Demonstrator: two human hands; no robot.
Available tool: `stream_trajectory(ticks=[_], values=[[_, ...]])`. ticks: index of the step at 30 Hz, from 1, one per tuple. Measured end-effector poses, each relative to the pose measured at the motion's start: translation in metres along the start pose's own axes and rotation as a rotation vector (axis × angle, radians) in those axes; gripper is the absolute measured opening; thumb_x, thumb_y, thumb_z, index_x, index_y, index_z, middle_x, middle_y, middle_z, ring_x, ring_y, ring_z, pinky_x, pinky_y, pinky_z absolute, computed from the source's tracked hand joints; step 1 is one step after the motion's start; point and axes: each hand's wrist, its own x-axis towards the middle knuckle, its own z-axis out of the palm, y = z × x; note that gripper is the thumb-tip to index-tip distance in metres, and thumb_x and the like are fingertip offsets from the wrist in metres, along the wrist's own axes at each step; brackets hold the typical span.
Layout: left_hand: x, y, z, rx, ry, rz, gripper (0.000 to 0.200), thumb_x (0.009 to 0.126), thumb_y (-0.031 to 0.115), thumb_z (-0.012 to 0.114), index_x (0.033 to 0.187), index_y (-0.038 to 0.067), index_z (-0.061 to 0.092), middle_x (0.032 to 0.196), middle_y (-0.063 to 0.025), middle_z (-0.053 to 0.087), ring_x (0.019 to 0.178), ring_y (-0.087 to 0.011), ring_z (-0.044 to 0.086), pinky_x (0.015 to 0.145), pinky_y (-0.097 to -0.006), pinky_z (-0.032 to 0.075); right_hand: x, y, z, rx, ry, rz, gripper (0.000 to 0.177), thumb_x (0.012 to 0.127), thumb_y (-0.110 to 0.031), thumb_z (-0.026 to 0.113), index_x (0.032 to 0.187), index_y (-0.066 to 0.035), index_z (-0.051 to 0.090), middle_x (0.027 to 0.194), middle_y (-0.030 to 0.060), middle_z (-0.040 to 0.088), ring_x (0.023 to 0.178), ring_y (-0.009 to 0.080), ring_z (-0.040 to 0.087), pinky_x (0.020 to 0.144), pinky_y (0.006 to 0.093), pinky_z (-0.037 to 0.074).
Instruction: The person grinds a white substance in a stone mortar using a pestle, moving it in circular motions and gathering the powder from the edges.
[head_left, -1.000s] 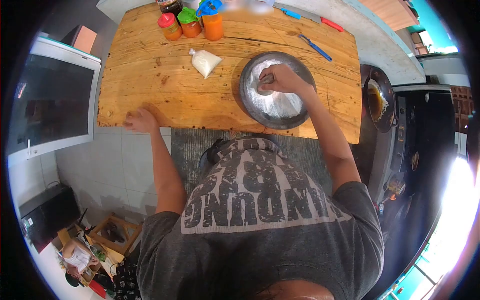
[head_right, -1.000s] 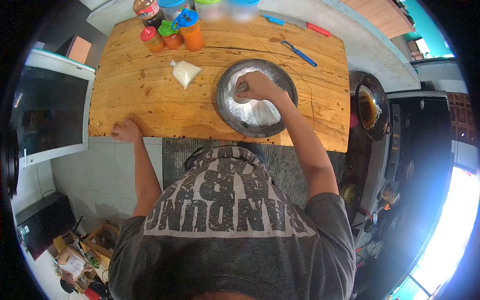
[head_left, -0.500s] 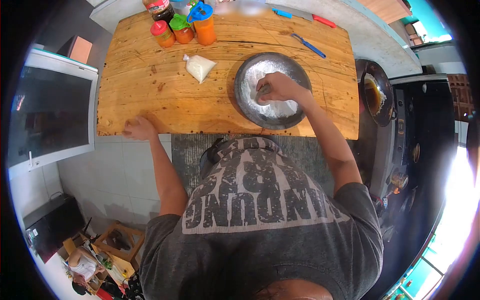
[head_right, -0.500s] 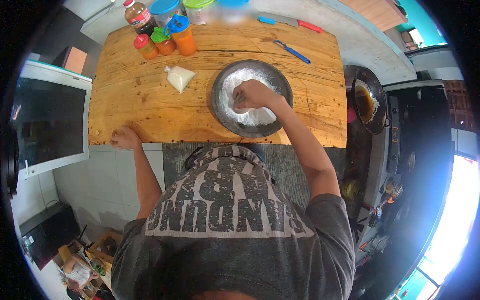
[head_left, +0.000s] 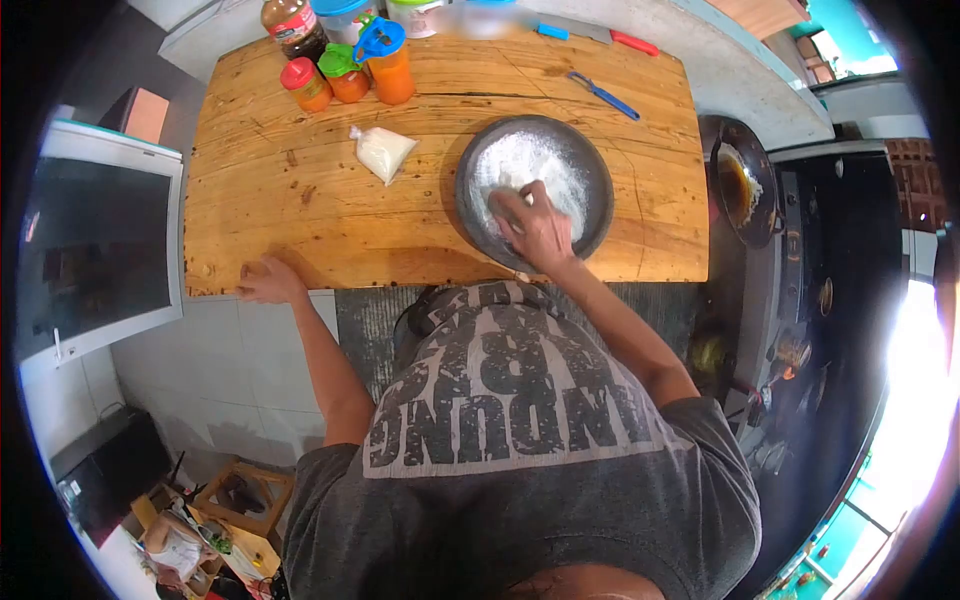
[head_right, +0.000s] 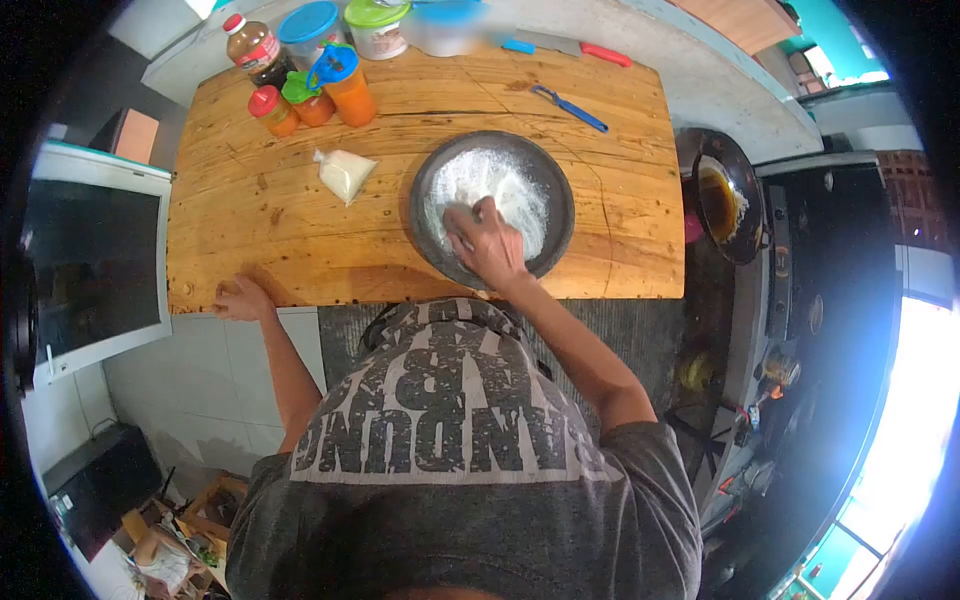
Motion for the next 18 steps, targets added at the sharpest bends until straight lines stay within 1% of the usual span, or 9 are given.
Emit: stream_trajectory(ticks=[3, 4, 5, 7, 10, 13, 14, 17, 18], values=[[-0.001, 0.01, -0.004, -0.009, -0.017, -0.029, 0.053, 0.085, 0.029, 0.067, 0.126, 0.004, 0.044, 0.139, -0.0202, 0.025, 0.122, -0.0415, 0.037, 0.088, -0.0541, 0.044, 0.021, 0.036, 0.007, -0.11, 0.023, -0.092, 0.033, 0.078, -0.025, 0.074, 0.111, -0.024, 0.068, 0.097, 0.0096, 0.055, 0.073, 0.0225, 0.063, 0.051, 0.0347, 0.052], [-0.001, 0.008, -0.003, -0.023, -0.013, -0.032, 0.053, 0.085, 0.029, 0.067, 0.126, 0.004, 0.044, 0.139, -0.0203, 0.026, 0.122, -0.0414, 0.037, 0.089, -0.0537, 0.044, 0.031, 0.041, 0.004, -0.099, -0.03, -0.033, 0.033, 0.078, -0.025, 0.074, 0.111, -0.026, 0.068, 0.099, 0.0075, 0.055, 0.072, 0.0223, 0.063, 0.052, 0.0344, 0.052], [-0.001, 0.006, -0.004, -0.032, -0.01, -0.036, 0.053, 0.085, 0.029, 0.067, 0.126, 0.005, 0.044, 0.139, -0.0203, 0.026, 0.122, -0.0413, 0.037, 0.089, -0.0534, 0.045, 0.04, 0.047, -0.004, -0.162, -0.05, -0.064, 0.034, 0.078, -0.031, 0.074, 0.111, -0.025, 0.069, 0.099, 0.007, 0.055, 0.072, 0.0223, 0.063, 0.058, 0.036, 0.054], [-0.004, 0.015, -0.009, 0.009, -0.029, -0.07, 0.052, 0.085, 0.029, 0.067, 0.125, 0.004, 0.044, 0.139, -0.0208, 0.026, 0.122, -0.0414, 0.037, 0.089, -0.0532, 0.045, 0.06, 0.055, -0.027, -0.128, -0.155, 0.048, 0.034, 0.079, -0.035, 0.072, 0.109, -0.02, 0.07, 0.095, 0.0098, 0.06, 0.077, 0.025, 0.065, 0.068, 0.0377, 0.054], [-0.001, 0.009, -0.003, -0.009, -0.013, -0.043, 0.052, 0.085, 0.028, 0.067, 0.125, 0.003, 0.044, 0.139, -0.0218, 0.025, 0.123, -0.0419, 0.036, 0.089, -0.0539, 0.045, 0.085, 0.094, -0.025, 0.218, -0.179, 0.23, 0.033, 0.079, -0.039, 0.071, 0.103, -0.017, 0.072, 0.09, 0.0155, 0.066, 0.08, 0.0296, 0.067, 0.068, 0.0409, 0.053], [0.001, 0.0, 0.003, 0.009, 0.019, 0.011, 0.053, 0.085, 0.028, 0.067, 0.125, 0.002, 0.044, 0.139, -0.0232, 0.025, 0.124, -0.0429, 0.035, 0.089, -0.0545, 0.044, 0.09, 0.104, -0.016, 0.114, -0.021, 0.229, 0.035, 0.078, -0.039, 0.072, 0.1, -0.012, 0.073, 0.084, 0.0186, 0.068, 0.08, 0.0307, 0.068, 0.071, 0.0401, 0.053], [0.001, -0.003, 0.002, 0.03, 0.027, 0.03, 0.053, 0.085, 0.029, 0.067, 0.125, 0.002, 0.043, 0.138, -0.0238, 0.025, 0.124, -0.0433, 0.035, 0.089, -0.0547, 0.044, 0.086, 0.104, -0.011, 0.14, 0.017, 0.157, 0.037, 0.077, -0.043, 0.073, 0.1, -0.013, 0.073, 0.094, 0.0199, 0.067, 0.077, 0.0314, 0.068, 0.066, 0.0399, 0.054], [-0.003, 0.009, -0.007, -0.01, 0.005, 0.008, 0.055, 0.085, 0.028, 0.068, 0.126, 0.001, 0.043, 0.138, -0.0251, 0.026, 0.123, -0.044, 0.036, 0.089, -0.0545, 0.044, 0.041, 0.079, 0.004, -0.044, -0.055, 0.221, 0.035, 0.076, -0.042, 0.075, 0.098, -0.015, 0.073, 0.098, 0.0188, 0.063, 0.073, 0.0309, 0.067, 0.058, 0.0394, 0.054], [-0.003, 0.009, -0.005, -0.018, 0.002, 0.019, 0.055, 0.085, 0.028, 0.068, 0.126, 0.001, 0.043, 0.137, -0.0254, 0.026, 0.122, -0.044, 0.037, 0.088, -0.0542, 0.045, 0.022, 0.058, -0.001, -0.048, 0.0, 0.173, 0.032, 0.075, -0.041, 0.075, 0.097, -0.017, 0.073, 0.097, 0.0172, 0.061, 0.072, 0.0304, 0.067, 0.055, 0.0392, 0.054]])
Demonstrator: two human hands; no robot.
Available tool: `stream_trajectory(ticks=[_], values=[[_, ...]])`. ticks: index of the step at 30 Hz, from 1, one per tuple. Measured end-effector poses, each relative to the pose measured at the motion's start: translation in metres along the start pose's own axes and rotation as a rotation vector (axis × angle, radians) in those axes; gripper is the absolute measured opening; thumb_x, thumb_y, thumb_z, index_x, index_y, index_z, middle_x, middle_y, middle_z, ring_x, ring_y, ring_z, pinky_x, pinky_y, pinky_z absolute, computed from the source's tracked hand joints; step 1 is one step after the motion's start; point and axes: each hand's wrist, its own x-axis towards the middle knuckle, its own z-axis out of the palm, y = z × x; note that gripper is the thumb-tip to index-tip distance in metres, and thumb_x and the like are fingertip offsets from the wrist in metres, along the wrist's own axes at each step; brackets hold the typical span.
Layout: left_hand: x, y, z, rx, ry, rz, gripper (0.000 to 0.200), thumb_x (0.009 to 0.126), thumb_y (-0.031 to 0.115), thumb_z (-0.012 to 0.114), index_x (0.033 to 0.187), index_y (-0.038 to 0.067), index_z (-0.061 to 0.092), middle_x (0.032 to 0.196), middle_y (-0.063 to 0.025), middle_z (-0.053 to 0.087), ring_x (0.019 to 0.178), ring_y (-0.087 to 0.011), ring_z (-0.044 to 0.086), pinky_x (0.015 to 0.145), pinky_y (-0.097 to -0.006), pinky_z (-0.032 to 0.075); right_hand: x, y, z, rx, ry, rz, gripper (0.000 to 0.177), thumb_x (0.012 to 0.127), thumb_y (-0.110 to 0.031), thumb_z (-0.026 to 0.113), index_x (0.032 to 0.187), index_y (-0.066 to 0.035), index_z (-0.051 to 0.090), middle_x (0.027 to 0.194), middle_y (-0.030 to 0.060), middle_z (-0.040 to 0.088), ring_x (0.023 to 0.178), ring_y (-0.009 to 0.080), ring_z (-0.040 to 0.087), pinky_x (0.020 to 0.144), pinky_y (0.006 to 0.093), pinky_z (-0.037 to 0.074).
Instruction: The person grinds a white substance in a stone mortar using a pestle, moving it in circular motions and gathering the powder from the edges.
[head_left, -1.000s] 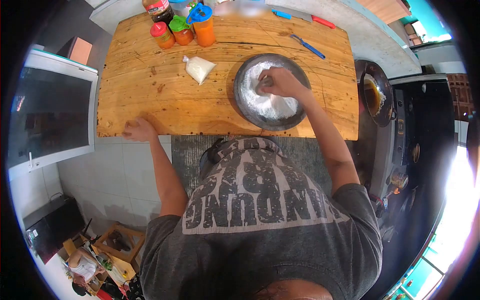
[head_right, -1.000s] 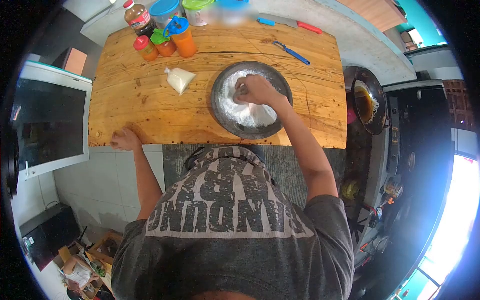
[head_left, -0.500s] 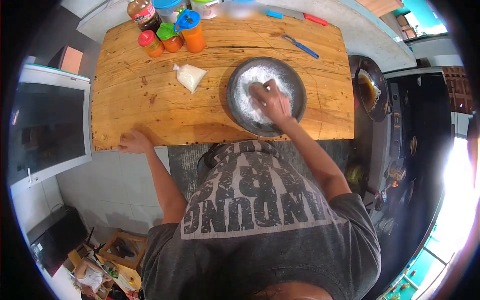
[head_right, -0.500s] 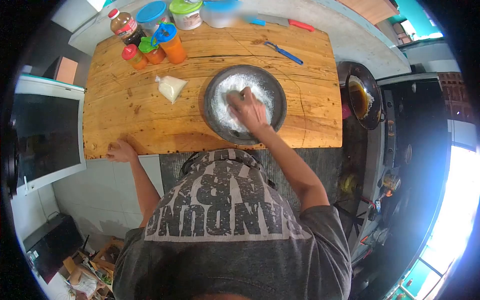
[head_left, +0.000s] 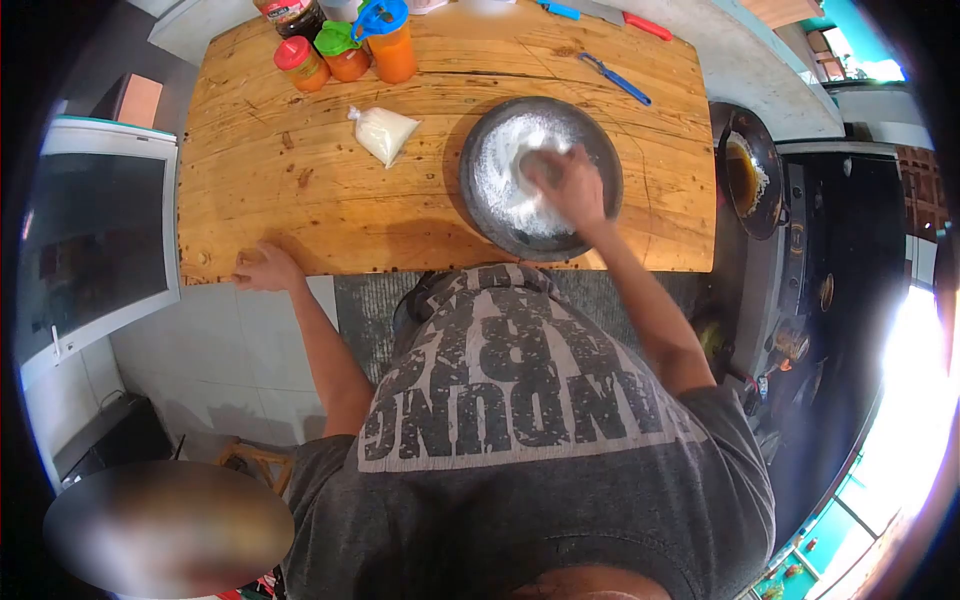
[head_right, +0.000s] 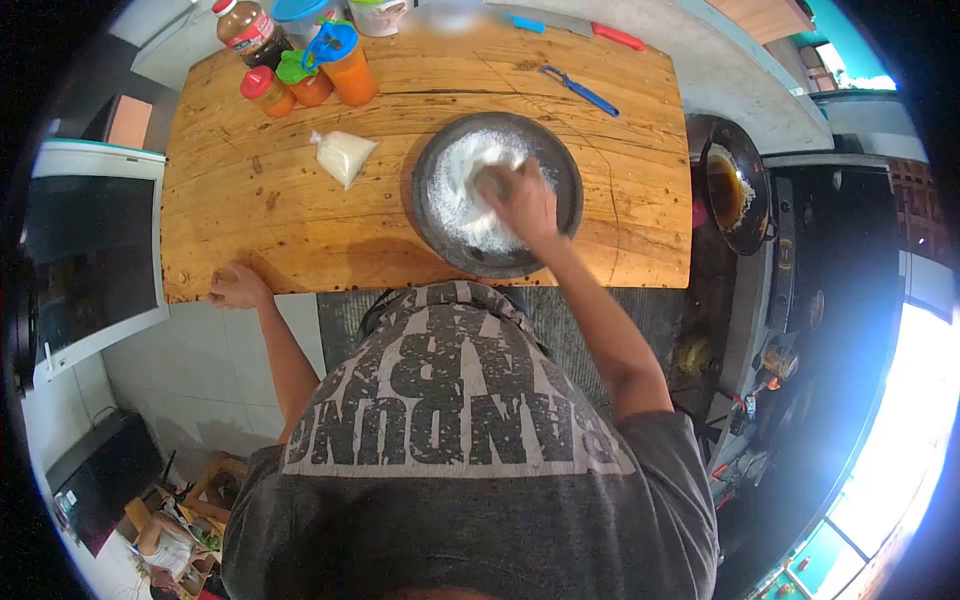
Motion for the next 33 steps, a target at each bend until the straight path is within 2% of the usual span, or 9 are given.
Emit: stream_trajectory(ticks=[4, 10, 13, 17, 21, 25, 28, 31, 33], values=[[0.005, -0.015, 0.007, 0.044, 0.024, 0.025, 0.054, 0.085, 0.028, 0.066, 0.125, 0.001, 0.043, 0.136, -0.0259, 0.027, 0.118, -0.0434, 0.041, 0.083, -0.0527, 0.047, -0.034, -0.019, -0.001, -0.052, 0.118, -0.133, 0.027, 0.075, -0.033, 0.077, 0.098, -0.02, 0.073, 0.088, 0.012, 0.055, 0.065, 0.027, 0.066, 0.052, 0.0375, 0.053], [-0.003, 0.002, -0.001, 0.032, 0.013, -0.013, 0.052, 0.085, 0.027, 0.066, 0.123, 0.0, 0.043, 0.133, -0.0248, 0.028, 0.116, -0.0429, 0.043, 0.078, -0.0518, 0.049, 0.046, 0.005, -0.02, 0.259, -0.191, 0.287, 0.04, 0.073, -0.047, 0.073, 0.093, -0.014, 0.076, 0.078, 0.0129, 0.071, 0.071, 0.028, 0.069, 0.067, 0.0365, 0.055], [0.0, 0.001, -0.002, -0.003, 0.013, 0.036, 0.05, 0.085, 0.026, 0.066, 0.122, 0.001, 0.043, 0.134, -0.0241, 0.027, 0.118, -0.0417, 0.041, 0.077, -0.0519, 0.049, 0.012, -0.01, -0.022, 0.215, -0.129, 0.276, 0.035, 0.073, -0.041, 0.077, 0.097, -0.015, 0.076, 0.082, 0.0141, 0.07, 0.068, 0.028, 0.069, 0.065, 0.0366, 0.055], [0.002, -0.013, 0.005, -0.002, 0.026, 0.036, 0.047, 0.084, 0.024, 0.065, 0.12, 0.002, 0.044, 0.134, -0.0231, 0.026, 0.118, -0.04, 0.041, 0.077, -0.051, 0.048, -0.043, -0.018, 0.008, -0.056, 0.167, -0.054, 0.029, 0.076, -0.032, 0.077, 0.102, -0.021, 0.071, 0.089, 0.0111, 0.053, 0.063, 0.0246, 0.064, 0.048, 0.0341, 0.051], [0.003, -0.01, 0.009, -0.022, 0.035, 0.045, 0.046, 0.083, 0.024, 0.067, 0.118, 0.003, 0.045, 0.134, -0.0225, 0.027, 0.116, -0.039, 0.043, 0.077, -0.0502, 0.048, 0.027, -0.003, 0.0, -0.046, 0.016, 0.138, 0.032, 0.076, -0.039, 0.073, 0.101, -0.018, 0.073, 0.096, 0.0183, 0.06, 0.073, 0.036, 0.066, 0.064, 0.0431, 0.054], [0.004, -0.013, 0.005, -0.01, 0.047, 0.026, 0.047, 0.082, 0.025, 0.068, 0.117, 0.004, 0.045, 0.134, -0.0212, 0.028, 0.113, -0.0384, 0.045, 0.076, -0.0505, 0.048, 0.022, 0.01, 0.001, 0.132, -0.244, 0.389, 0.039, 0.071, -0.045, 0.077, 0.099, -0.018, 0.074, 0.098, 0.0207, 0.065, 0.084, 0.0347, 0.068, 0.07, 0.0402, 0.055], [0.003, -0.007, 0.007, -0.04, 0.058, 0.002, 0.047, 0.081, 0.026, 0.068, 0.117, 0.005, 0.046, 0.134, -0.0201, 0.029, 0.112, -0.0389, 0.045, 0.076, -0.0514, 0.047, -0.039, -0.031, -0.001, -0.056, 0.113, 0.019, 0.029, 0.073, -0.034, 0.078, 0.098, -0.02, 0.073, 0.087, 0.0112, 0.056, 0.063, 0.0236, 0.065, 0.052, 0.0334, 0.053], [0.002, -0.005, 0.001, -0.013, 0.052, -0.022, 0.047, 0.081, 0.026, 0.068, 0.117, 0.005, 0.047, 0.134, -0.0194, 0.029, 0.111, -0.0393, 0.046, 0.076, -0.0521, 0.047, -0.017, -0.019, 0.009, -0.14, 0.175, -0.012, 0.026, 0.073, -0.029, 0.078, 0.098, -0.022, 0.073, 0.088, 0.0099, 0.055, 0.06, 0.0217, 0.064, 0.046, 0.0302, 0.05], [0.002, -0.004, 0.005, -0.004, 0.048, -0.027, 0.046, 0.081, 0.027, 0.068, 0.116, 0.005, 0.047, 0.134, -0.0192, 0.029, 0.111, -0.0395, 0.046, 0.077, -0.0522, 0.047, 0.032, -0.011, 0.005, -0.116, 0.094, 0.147, 0.031, 0.074, -0.038, 0.074, 0.098, -0.018, 0.075, 0.095, 0.0136, 0.062, 0.07, 0.0291, 0.067, 0.057, 0.0397, 0.054]])
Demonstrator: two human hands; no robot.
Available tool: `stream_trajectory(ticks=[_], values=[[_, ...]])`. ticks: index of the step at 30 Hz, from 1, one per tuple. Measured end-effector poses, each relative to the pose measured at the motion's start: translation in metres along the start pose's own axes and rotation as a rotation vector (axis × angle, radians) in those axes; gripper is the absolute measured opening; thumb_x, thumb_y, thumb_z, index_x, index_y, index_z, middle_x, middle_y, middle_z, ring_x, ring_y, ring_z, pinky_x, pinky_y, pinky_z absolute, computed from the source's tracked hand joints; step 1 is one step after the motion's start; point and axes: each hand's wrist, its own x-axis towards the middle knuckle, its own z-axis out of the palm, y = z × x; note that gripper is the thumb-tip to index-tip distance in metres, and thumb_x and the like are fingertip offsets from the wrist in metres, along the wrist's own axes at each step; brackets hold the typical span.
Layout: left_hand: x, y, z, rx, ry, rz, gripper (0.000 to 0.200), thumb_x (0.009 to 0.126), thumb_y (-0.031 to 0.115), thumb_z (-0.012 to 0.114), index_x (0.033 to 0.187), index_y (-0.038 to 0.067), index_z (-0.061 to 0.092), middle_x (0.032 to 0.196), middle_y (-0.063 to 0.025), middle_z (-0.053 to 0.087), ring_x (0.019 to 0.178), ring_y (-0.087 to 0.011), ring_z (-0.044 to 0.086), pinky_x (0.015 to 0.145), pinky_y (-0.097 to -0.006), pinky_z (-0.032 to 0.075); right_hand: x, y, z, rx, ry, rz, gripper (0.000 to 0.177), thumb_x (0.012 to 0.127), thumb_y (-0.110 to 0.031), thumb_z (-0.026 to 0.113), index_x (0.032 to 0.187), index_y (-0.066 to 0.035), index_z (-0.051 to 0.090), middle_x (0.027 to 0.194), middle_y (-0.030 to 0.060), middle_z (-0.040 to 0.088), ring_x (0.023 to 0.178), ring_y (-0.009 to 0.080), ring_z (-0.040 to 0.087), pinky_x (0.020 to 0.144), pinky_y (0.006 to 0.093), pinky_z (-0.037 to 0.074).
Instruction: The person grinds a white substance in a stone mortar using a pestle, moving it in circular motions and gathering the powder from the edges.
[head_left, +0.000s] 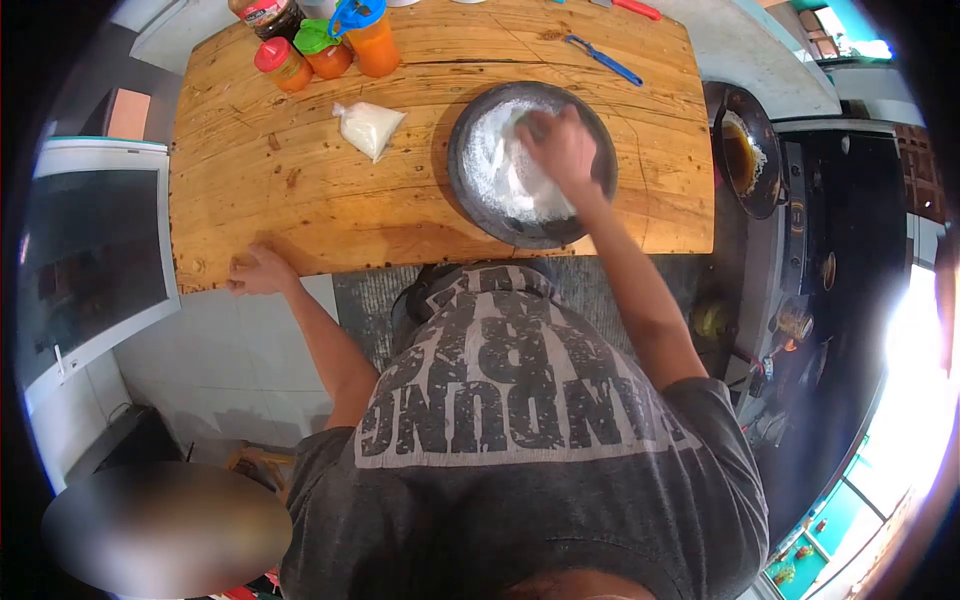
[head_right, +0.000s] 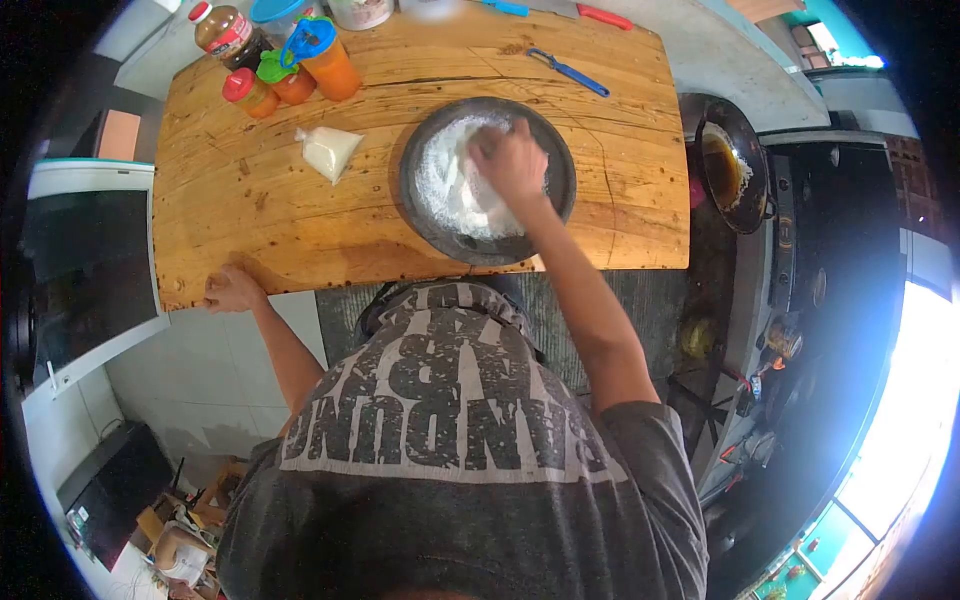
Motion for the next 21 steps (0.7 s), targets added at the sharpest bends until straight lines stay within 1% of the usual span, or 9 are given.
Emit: stream_trajectory(ticks=[2, 4, 6, 8, 13, 14, 16, 19, 21], values=[[0.002, -0.006, 0.003, -0.004, 0.012, 0.007, 0.046, 0.081, 0.028, 0.068, 0.116, 0.005, 0.047, 0.135, -0.019, 0.029, 0.112, -0.0397, 0.045, 0.079, -0.0521, 0.046, 0.044, 0.003, -0.02, 0.142, -0.315, 0.147, 0.038, 0.071, -0.043, 0.07, 0.097, -0.015, 0.076, 0.084, 0.0127, 0.071, 0.077, 0.0296, 0.069, 0.07, 0.0411, 0.055], [0.002, -0.007, -0.002, 0.005, 0.004, 0.019, 0.046, 0.082, 0.028, 0.067, 0.116, 0.005, 0.047, 0.136, -0.0192, 0.028, 0.113, -0.0395, 0.045, 0.08, -0.052, 0.046, 0.041, 0.008, -0.016, 0.213, -0.363, 0.146, 0.034, 0.071, -0.043, 0.073, 0.09, -0.015, 0.076, 0.086, 0.015, 0.069, 0.077, 0.0321, 0.068, 0.069, 0.0406, 0.055], [-0.001, 0.001, -0.002, -0.023, -0.011, 0.015, 0.046, 0.082, 0.029, 0.067, 0.116, 0.005, 0.047, 0.136, -0.0193, 0.028, 0.113, -0.0394, 0.044, 0.081, -0.052, 0.045, -0.005, 0.006, 0.018, -0.082, -0.099, -0.033, 0.029, 0.07, -0.038, 0.078, 0.09, -0.017, 0.074, 0.086, 0.0157, 0.063, 0.071, 0.0309, 0.067, 0.06, 0.0379, 0.056], [-0.003, 0.007, -0.009, -0.061, -0.038, 0.004, 0.046, 0.082, 0.029, 0.067, 0.116, 0.005, 0.047, 0.136, -0.0192, 0.028, 0.113, -0.0392, 0.043, 0.082, -0.0524, 0.045, -0.051, -0.021, -0.006, 0.051, 0.024, -0.196, 0.025, 0.074, -0.028, 0.077, 0.098, -0.022, 0.071, 0.085, 0.0103, 0.055, 0.053, 0.0229, 0.062, 0.043, 0.0341, 0.051], [0.004, -0.012, 0.003, 0.033, 0.034, 0.091, 0.047, 0.082, 0.027, 0.068, 0.116, 0.003, 0.047, 0.134, -0.0194, 0.029, 0.11, -0.0381, 0.046, 0.08, -0.0515, 0.046, -0.001, -0.009, 0.0, 0.037, -0.033, -0.06, 0.032, 0.075, -0.041, 0.073, 0.094, -0.016, 0.074, 0.088, 0.015, 0.062, 0.066, 0.032, 0.067, 0.057, 0.0415, 0.054], [0.003, -0.01, 0.004, 0.04, 0.038, 0.095, 0.047, 0.082, 0.026, 0.068, 0.116, 0.002, 0.047, 0.133, -0.0194, 0.029, 0.11, -0.0381, 0.046, 0.079, -0.0513, 0.046, 0.024, 0.004, 0.001, 0.208, -0.307, 0.139, 0.039, 0.072, -0.044, 0.075, 0.095, -0.013, 0.074, 0.087, 0.0155, 0.066, 0.069, 0.0341, 0.067, 0.065, 0.0429, 0.055], [-0.003, 0.001, -0.008, 0.02, 0.008, 0.045, 0.047, 0.081, 0.026, 0.068, 0.116, 0.002, 0.047, 0.133, -0.0194, 0.029, 0.111, -0.0381, 0.045, 0.078, -0.0506, 0.047, 0.032, 0.014, -0.002, 0.317, -0.37, 0.186, 0.042, 0.069, -0.046, 0.077, 0.097, -0.014, 0.074, 0.084, 0.0171, 0.068, 0.071, 0.0346, 0.068, 0.066, 0.0404, 0.055], [-0.006, 0.013, -0.011, -0.049, -0.023, 0.002, 0.046, 0.081, 0.025, 0.069, 0.116, 0.002, 0.047, 0.131, -0.019, 0.029, 0.114, -0.0383, 0.043, 0.077, -0.0508, 0.048, -0.04, -0.011, 0.004, 0.038, -0.095, -0.144, 0.03, 0.072, -0.038, 0.077, 0.094, -0.019, 0.074, 0.084, 0.0146, 0.059, 0.062, 0.0295, 0.065, 0.053, 0.038, 0.054], [-0.005, 0.008, -0.009, -0.051, -0.009, 0.013, 0.046, 0.081, 0.025, 0.068, 0.116, 0.003, 0.047, 0.132, -0.0188, 0.029, 0.116, -0.0386, 0.042, 0.077, -0.0514, 0.048, -0.061, -0.022, 0.001, 0.108, -0.032, -0.152, 0.026, 0.074, -0.035, 0.076, 0.095, -0.019, 0.074, 0.088, 0.013, 0.056, 0.057, 0.0236, 0.063, 0.045, 0.034, 0.05]])
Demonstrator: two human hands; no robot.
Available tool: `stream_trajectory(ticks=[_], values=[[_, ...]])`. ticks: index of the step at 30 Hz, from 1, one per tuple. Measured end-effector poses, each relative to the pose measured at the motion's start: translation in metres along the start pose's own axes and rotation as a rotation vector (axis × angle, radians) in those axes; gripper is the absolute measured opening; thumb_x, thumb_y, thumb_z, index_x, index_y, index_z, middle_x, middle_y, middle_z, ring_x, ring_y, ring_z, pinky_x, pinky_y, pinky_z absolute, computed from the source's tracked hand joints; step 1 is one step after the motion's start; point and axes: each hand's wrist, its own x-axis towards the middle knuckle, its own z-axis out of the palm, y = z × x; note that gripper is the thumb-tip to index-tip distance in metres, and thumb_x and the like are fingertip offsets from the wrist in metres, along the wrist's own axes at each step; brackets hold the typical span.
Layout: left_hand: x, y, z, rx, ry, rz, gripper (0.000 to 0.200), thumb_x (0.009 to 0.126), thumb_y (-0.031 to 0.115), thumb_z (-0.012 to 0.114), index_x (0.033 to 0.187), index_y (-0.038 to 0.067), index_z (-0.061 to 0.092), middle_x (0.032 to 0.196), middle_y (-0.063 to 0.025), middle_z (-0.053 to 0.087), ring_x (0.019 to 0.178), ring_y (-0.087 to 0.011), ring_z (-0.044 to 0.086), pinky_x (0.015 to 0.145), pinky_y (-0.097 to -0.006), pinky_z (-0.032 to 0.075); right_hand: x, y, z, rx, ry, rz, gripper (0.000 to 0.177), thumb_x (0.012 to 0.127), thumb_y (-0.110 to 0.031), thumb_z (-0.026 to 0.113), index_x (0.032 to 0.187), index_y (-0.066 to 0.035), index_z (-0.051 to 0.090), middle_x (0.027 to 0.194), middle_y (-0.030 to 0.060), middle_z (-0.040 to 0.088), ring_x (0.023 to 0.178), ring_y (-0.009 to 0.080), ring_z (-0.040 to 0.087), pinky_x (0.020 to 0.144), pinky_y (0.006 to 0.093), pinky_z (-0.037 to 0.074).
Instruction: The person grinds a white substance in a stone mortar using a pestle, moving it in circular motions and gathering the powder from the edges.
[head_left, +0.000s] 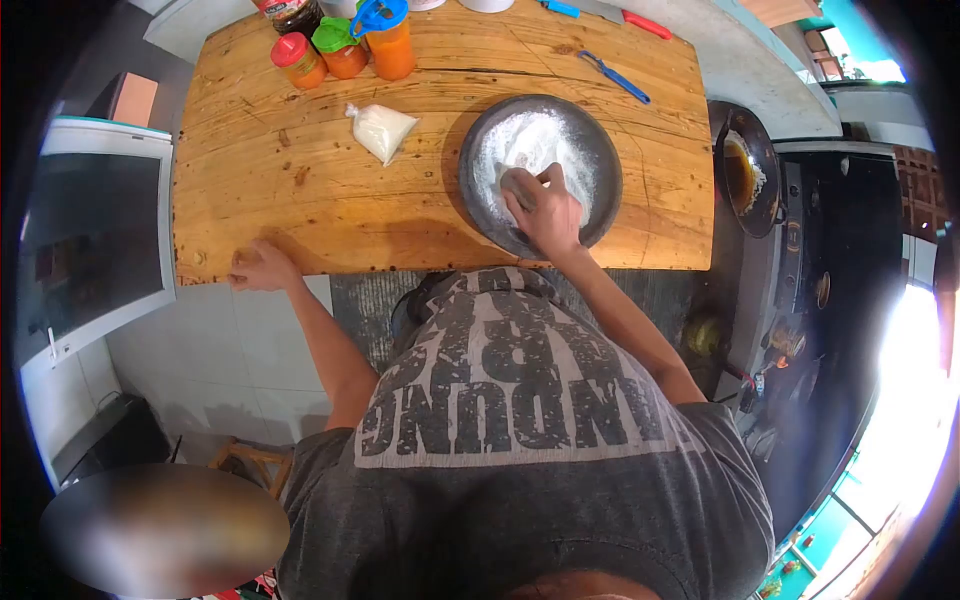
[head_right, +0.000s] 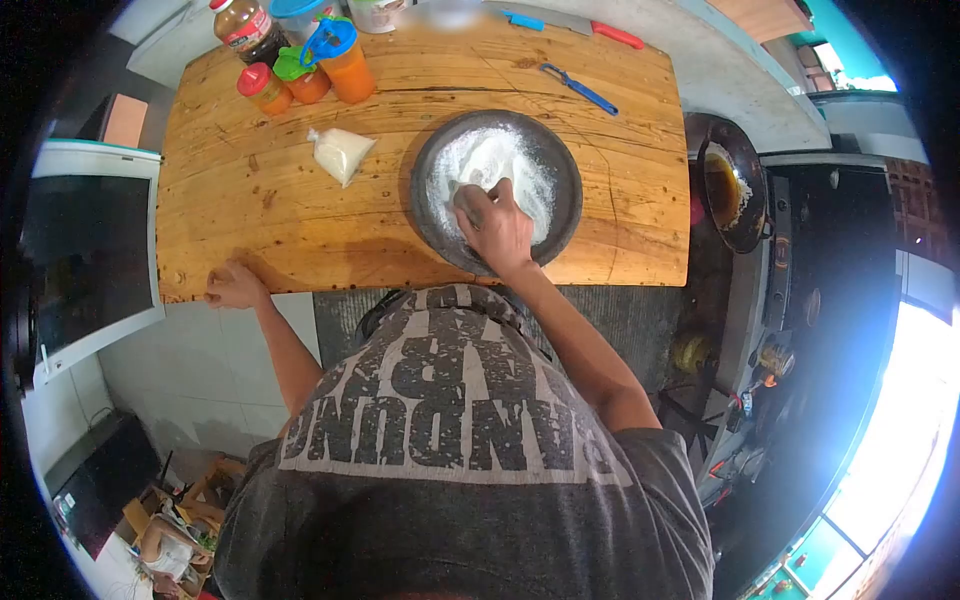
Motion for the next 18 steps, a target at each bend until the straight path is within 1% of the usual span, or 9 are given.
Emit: stream_trajectory(ticks=[4, 5, 7, 8, 9, 11, 15, 17, 18], values=[[0.004, -0.012, 0.006, 0.046, 0.007, 0.022, 0.045, 0.082, 0.025, 0.068, 0.117, 0.005, 0.047, 0.134, -0.0195, 0.028, 0.118, -0.0398, 0.041, 0.078, -0.0527, 0.048, 0.041, 0.012, 0.004, 0.002, 0.021, 0.043, 0.028, 0.075, -0.035, 0.075, 0.097, -0.017, 0.075, 0.088, 0.0126, 0.058, 0.054, 0.0252, 0.062, 0.047, 0.0349, 0.05], [0.005, -0.01, 0.007, 0.039, 0.0, 0.006, 0.046, 0.082, 0.025, 0.068, 0.117, 0.005, 0.047, 0.135, -0.0199, 0.028, 0.119, -0.0402, 0.04, 0.079, -0.053, 0.047, 0.059, 0.022, 0.002, -0.045, -0.081, 0.079, 0.037, 0.073, -0.042, 0.075, 0.099, -0.015, 0.075, 0.086, 0.0148, 0.065, 0.059, 0.0253, 0.066, 0.056, 0.0354, 0.053], [0.005, -0.014, 0.01, 0.017, 0.002, -0.008, 0.046, 0.082, 0.026, 0.068, 0.118, 0.005, 0.047, 0.135, -0.0206, 0.028, 0.119, -0.0405, 0.04, 0.08, -0.0527, 0.047, 0.086, 0.057, -0.003, 0.371, -0.403, 0.396, 0.047, 0.072, -0.051, 0.074, 0.101, -0.014, 0.075, 0.078, 0.0164, 0.07, 0.068, 0.0238, 0.07, 0.065, 0.0342, 0.055], [0.007, -0.014, 0.012, 0.004, 0.004, -0.012, 0.046, 0.081, 0.026, 0.068, 0.118, 0.006, 0.047, 0.136, -0.021, 0.028, 0.119, -0.0407, 0.04, 0.08, -0.0525, 0.047, 0.078, 0.065, 0.005, 0.441, -0.396, 0.444, 0.053, 0.07, -0.055, 0.074, 0.103, -0.012, 0.074, 0.072, 0.0173, 0.07, 0.073, 0.021, 0.071, 0.071, 0.0334, 0.055], [0.008, -0.01, 0.014, 0.014, 0.017, 0.012, 0.047, 0.081, 0.026, 0.068, 0.118, 0.005, 0.047, 0.135, -0.0211, 0.028, 0.119, -0.0407, 0.04, 0.081, -0.0523, 0.047, 0.063, 0.029, -0.02, 0.436, -0.418, 0.448, 0.049, 0.07, -0.049, 0.077, 0.101, -0.012, 0.074, 0.075, 0.0164, 0.07, 0.071, 0.0245, 0.071, 0.065, 0.0357, 0.056], [0.005, -0.012, 0.009, 0.058, 0.042, 0.052, 0.048, 0.081, 0.026, 0.068, 0.118, 0.005, 0.047, 0.134, -0.0213, 0.029, 0.119, -0.0408, 0.04, 0.081, -0.0518, 0.047, 0.007, 0.012, 0.008, -0.03, -0.056, 0.067, 0.037, 0.071, -0.038, 0.078, 0.098, -0.012, 0.074, 0.079, 0.0156, 0.066, 0.065, 0.0265, 0.069, 0.055, 0.0359, 0.055], [0.007, -0.016, 0.01, 0.036, 0.026, 0.025, 0.048, 0.081, 0.026, 0.068, 0.118, 0.004, 0.047, 0.133, -0.0218, 0.029, 0.115, -0.0401, 0.042, 0.08, -0.0514, 0.047, 0.014, 0.004, -0.002, -0.007, 0.05, 0.034, 0.025, 0.074, -0.028, 0.075, 0.094, -0.013, 0.074, 0.083, 0.0134, 0.056, 0.058, 0.0264, 0.065, 0.049, 0.0365, 0.052], [0.007, -0.016, 0.01, 0.009, 0.006, 0.037, 0.048, 0.082, 0.026, 0.068, 0.119, 0.004, 0.046, 0.133, -0.0224, 0.029, 0.115, -0.04, 0.042, 0.08, -0.0513, 0.047, 0.051, 0.019, -0.002, -0.01, 0.063, 0.042, 0.029, 0.073, -0.032, 0.077, 0.095, -0.013, 0.074, 0.085, 0.0158, 0.063, 0.064, 0.0282, 0.067, 0.053, 0.0359, 0.054], [0.007, -0.017, 0.014, 0.001, 0.004, 0.041, 0.049, 0.082, 0.026, 0.068, 0.119, 0.003, 0.046, 0.133, -0.0228, 0.029, 0.115, -0.04, 0.042, 0.08, -0.0511, 0.047, 0.067, 0.027, -0.009, 0.124, -0.058, 0.138, 0.031, 0.072, -0.035, 0.078, 0.095, -0.014, 0.075, 0.085, 0.0176, 0.066, 0.067, 0.0297, 0.068, 0.057, 0.0355, 0.055]])
